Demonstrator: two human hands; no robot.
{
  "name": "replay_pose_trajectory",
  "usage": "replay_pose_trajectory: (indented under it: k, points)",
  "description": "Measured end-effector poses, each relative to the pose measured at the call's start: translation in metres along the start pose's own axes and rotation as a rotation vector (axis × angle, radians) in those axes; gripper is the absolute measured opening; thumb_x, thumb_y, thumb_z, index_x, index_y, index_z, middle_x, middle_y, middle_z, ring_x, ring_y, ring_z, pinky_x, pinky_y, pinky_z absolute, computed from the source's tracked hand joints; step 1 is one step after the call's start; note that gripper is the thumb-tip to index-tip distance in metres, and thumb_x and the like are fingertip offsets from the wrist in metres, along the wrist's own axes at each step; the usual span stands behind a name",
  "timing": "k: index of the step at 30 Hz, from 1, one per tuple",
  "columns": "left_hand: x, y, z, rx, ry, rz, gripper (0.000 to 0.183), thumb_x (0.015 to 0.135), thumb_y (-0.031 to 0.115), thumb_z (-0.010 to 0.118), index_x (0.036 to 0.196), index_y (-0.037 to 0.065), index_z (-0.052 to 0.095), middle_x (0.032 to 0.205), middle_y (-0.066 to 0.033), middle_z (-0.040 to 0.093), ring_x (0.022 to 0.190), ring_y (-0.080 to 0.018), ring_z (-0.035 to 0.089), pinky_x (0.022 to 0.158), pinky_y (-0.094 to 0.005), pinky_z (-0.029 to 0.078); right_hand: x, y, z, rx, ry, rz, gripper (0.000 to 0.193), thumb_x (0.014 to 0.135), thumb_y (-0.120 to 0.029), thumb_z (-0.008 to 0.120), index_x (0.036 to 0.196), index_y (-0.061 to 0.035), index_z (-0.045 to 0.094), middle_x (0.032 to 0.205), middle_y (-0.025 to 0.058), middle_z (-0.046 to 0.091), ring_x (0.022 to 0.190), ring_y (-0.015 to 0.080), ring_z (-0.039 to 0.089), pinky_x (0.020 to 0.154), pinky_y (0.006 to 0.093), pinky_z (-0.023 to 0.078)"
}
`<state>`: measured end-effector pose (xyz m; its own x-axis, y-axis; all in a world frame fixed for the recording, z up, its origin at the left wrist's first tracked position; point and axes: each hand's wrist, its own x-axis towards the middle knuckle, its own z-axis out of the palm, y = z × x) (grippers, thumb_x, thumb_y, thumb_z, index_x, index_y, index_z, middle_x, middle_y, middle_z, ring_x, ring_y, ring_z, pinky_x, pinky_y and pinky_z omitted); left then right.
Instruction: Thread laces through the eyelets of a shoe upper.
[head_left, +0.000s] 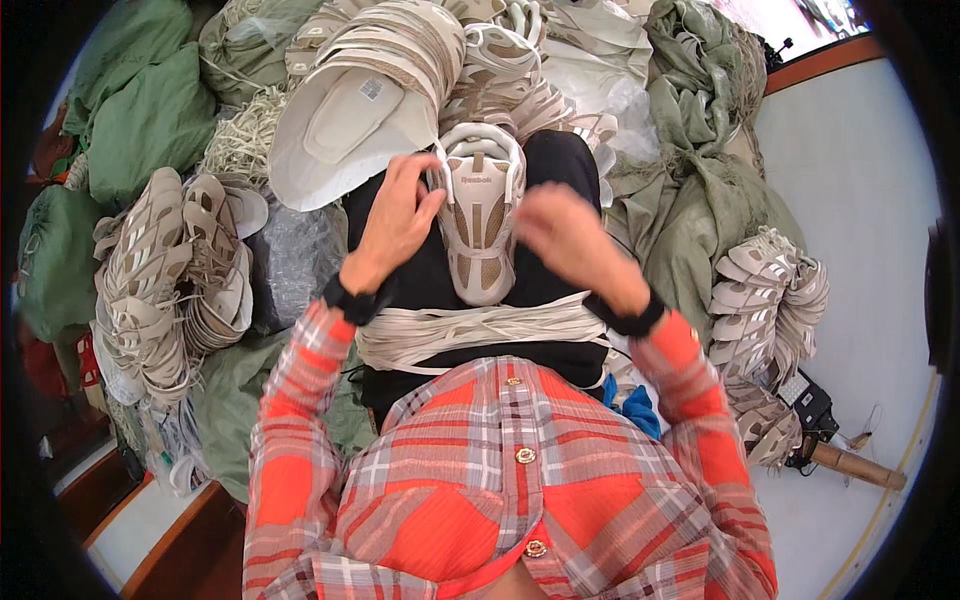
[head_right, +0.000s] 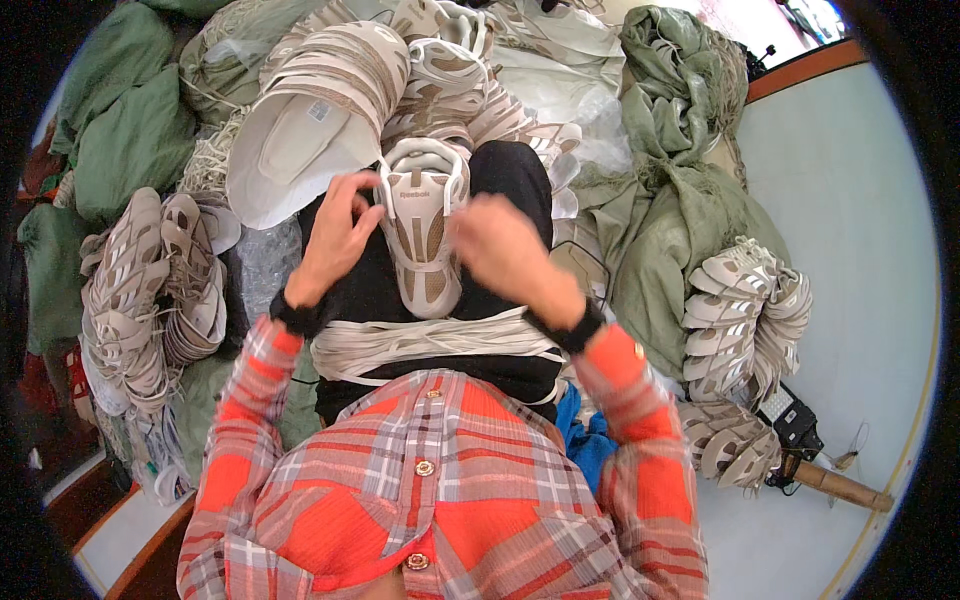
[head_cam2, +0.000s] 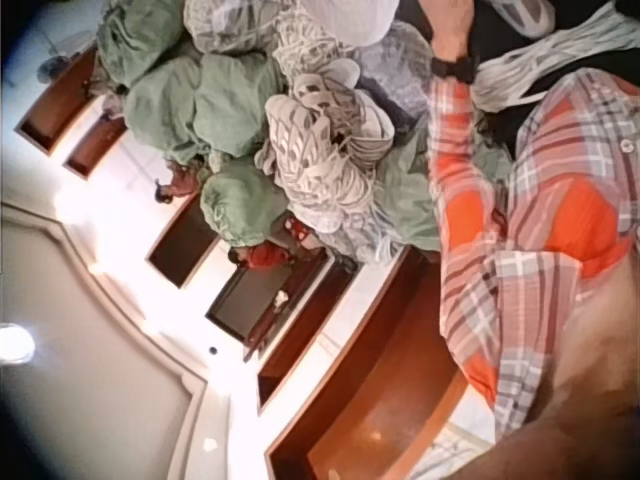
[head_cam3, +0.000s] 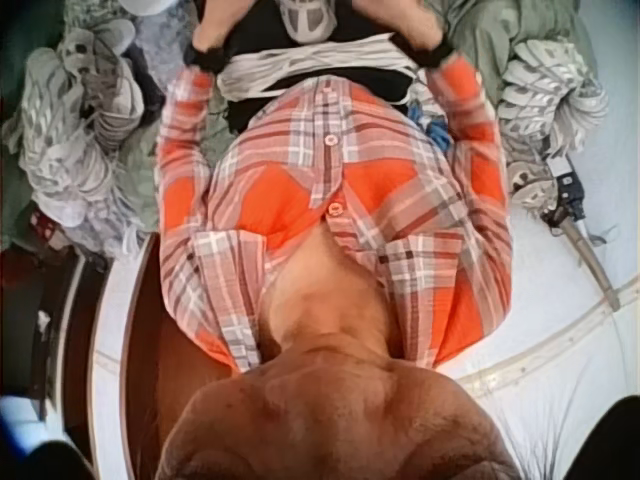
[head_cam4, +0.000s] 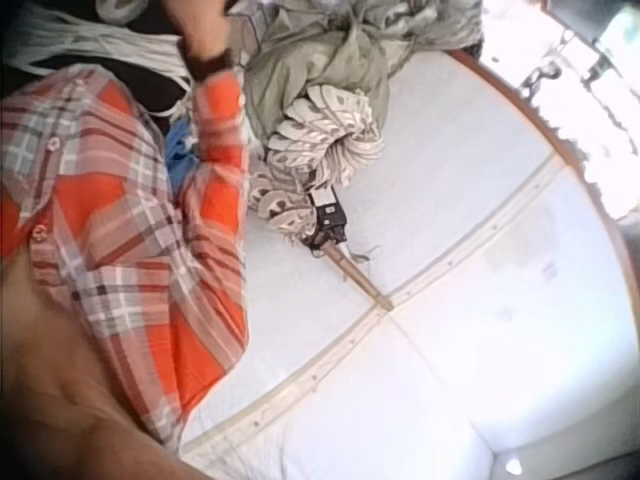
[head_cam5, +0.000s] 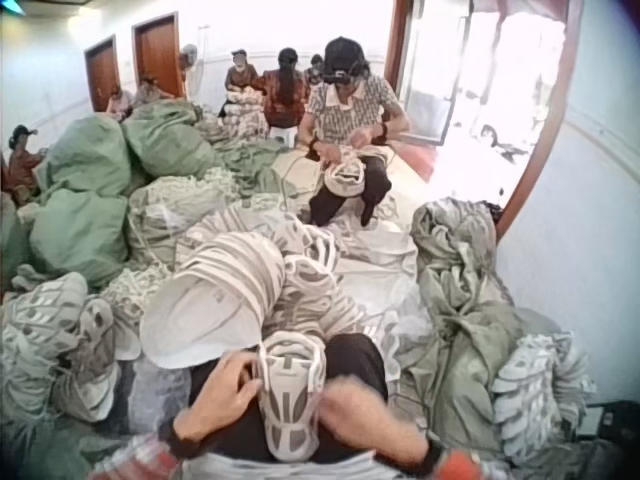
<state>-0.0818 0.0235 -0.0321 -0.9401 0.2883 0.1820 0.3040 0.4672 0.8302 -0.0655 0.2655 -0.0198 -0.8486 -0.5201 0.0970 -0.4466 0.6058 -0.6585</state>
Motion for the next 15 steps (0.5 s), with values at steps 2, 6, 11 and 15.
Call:
replay_pose_trajectory:
  k: [2,6,11,15]
  points:
    - [-0.025,0.006,-0.004,-0.014,-0.062,-0.114,0.017,0.080,0.004,0.060,0.096,0.000,0.057,0.086,-0.0121,0.055,0.068,-0.0236,0.056,0.062,-0.0315,0.045,-0.033,-0.032,0.022,0.033,-0.284,0.039,0.019,0.078,-0.020,0.062,0.081,-0.0006,0.061,0.082,0.0157,0.061,0.081,0.0343,0.059,0.071,0.0423,0.049]
    - [-0.051,0.021,-0.008,-0.033,-0.174,-0.157,0.013,0.081,0.003,0.059,0.093,-0.001,0.059,0.081,-0.0111,0.057,0.067,-0.0221,0.057,0.061,-0.0313,0.046,-0.048,-0.054,0.055,-0.008,-0.430,0.061,0.019,0.079,-0.021,0.063,0.076,-0.0025,0.063,0.076,0.0139,0.061,0.075,0.0303,0.061,0.067,0.0389,0.049]
    - [-0.059,0.039,-0.009,-0.218,-0.230,-0.156,0.017,0.087,0.011,0.058,0.098,-0.001,0.061,0.082,-0.0048,0.058,0.066,-0.0123,0.055,0.058,-0.0274,0.044,-0.036,-0.048,0.020,0.905,-0.342,0.385,0.021,0.088,-0.018,0.060,0.076,-0.0007,0.060,0.061,-0.0001,0.055,0.057,0.0062,0.049,0.050,0.0249,0.041]
    - [-0.025,0.120,-0.050,-0.624,-0.677,-0.608,0.026,0.094,0.023,0.052,0.094,0.000,0.063,0.073,0.0008,0.056,0.064,-0.0042,0.051,0.054,-0.0198,0.037,-0.006,-0.104,-0.068,0.914,-0.341,0.495,0.026,0.089,-0.024,0.061,0.076,-0.0020,0.060,0.061,-0.0036,0.052,0.056,0.0030,0.045,0.047,0.0196,0.034]
